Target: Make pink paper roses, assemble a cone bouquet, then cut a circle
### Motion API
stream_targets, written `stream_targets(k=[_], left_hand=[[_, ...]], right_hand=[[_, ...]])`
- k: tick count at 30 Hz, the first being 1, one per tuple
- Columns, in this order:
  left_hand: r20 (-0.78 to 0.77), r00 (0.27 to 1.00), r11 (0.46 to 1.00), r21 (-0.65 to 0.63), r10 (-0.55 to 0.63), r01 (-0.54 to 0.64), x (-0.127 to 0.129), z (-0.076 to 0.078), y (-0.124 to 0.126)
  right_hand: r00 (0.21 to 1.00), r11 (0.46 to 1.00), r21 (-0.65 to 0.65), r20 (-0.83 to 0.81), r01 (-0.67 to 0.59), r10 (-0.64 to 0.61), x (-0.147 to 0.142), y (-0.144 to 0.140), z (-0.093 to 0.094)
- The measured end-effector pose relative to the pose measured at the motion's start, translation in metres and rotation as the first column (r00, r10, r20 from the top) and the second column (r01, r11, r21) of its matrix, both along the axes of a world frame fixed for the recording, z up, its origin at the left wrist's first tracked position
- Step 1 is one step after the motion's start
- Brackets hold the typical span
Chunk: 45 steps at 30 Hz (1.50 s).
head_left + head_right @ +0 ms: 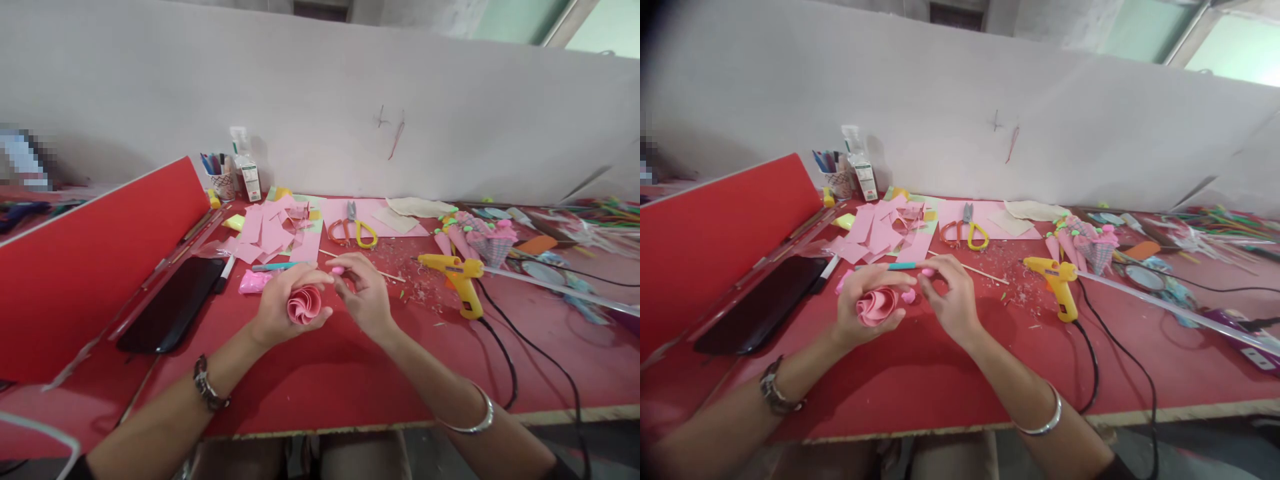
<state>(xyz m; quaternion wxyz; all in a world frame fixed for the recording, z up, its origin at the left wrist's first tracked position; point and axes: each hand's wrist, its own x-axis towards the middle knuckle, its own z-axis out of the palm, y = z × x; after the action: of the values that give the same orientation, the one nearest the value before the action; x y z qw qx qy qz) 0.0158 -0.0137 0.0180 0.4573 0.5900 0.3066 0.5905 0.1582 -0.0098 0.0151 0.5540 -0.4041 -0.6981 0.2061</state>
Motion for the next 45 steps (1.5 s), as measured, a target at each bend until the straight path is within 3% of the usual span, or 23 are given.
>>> stream_targets(k=[3, 6, 10, 12, 15, 20, 24, 32, 45], left_hand=[[-0.014, 0.997, 0.997, 0.001, 0.081, -0.081, -0.001, -0.001, 0.001], [-0.194, 0.959, 0.961, 0.222, 0.207, -0.163, -0.003, -0.005, 0.005], [-0.355, 0.825, 0.746, 0.656, 0.439, -0.115, -0.007, -0.009, 0.012], [-0.356, 0.780, 0.653, 0.752, 0.514, -0.088, -0.008, -0.010, 0.015], [-0.357, 0.739, 0.599, 0.797, 0.572, -0.079, -0.009, -0.012, 0.018], [-0.373, 0.701, 0.586, 0.806, 0.608, -0.080, -0.011, -0.015, 0.021], [-0.420, 0.676, 0.609, 0.791, 0.605, -0.054, -0.012, -0.014, 0.021], [-0.419, 0.678, 0.591, 0.807, 0.604, -0.027, -0.012, -0.015, 0.027], [-0.411, 0.680, 0.572, 0.820, 0.607, -0.016, -0.011, -0.014, 0.027]], right_hand=[[1.000, 1.000, 0.013, 0.005, 0.018, -0.018, -0.001, 0.000, -0.001], [1.000, 0.999, 0.023, -0.006, 0.028, -0.028, -0.001, 0.001, -0.002], [1.000, 0.999, 0.041, -0.006, 0.013, -0.013, 0.000, 0.002, -0.002], [1.000, 0.999, 0.044, 0.004, 0.011, -0.011, 0.000, 0.002, -0.002], [1.000, 0.998, 0.054, 0.000, 0.018, -0.018, 0.001, 0.001, -0.002], [0.999, 0.992, 0.116, -0.013, 0.046, -0.045, 0.004, -0.003, 0.006], [0.999, 0.978, 0.204, 0.005, 0.045, -0.047, 0.006, -0.010, 0.019], [0.962, 0.901, 0.410, 0.271, -0.142, 0.028, 0.000, -0.022, 0.026], [0.960, 0.881, 0.460, 0.280, -0.116, -0.020, -0.002, -0.023, 0.024]])
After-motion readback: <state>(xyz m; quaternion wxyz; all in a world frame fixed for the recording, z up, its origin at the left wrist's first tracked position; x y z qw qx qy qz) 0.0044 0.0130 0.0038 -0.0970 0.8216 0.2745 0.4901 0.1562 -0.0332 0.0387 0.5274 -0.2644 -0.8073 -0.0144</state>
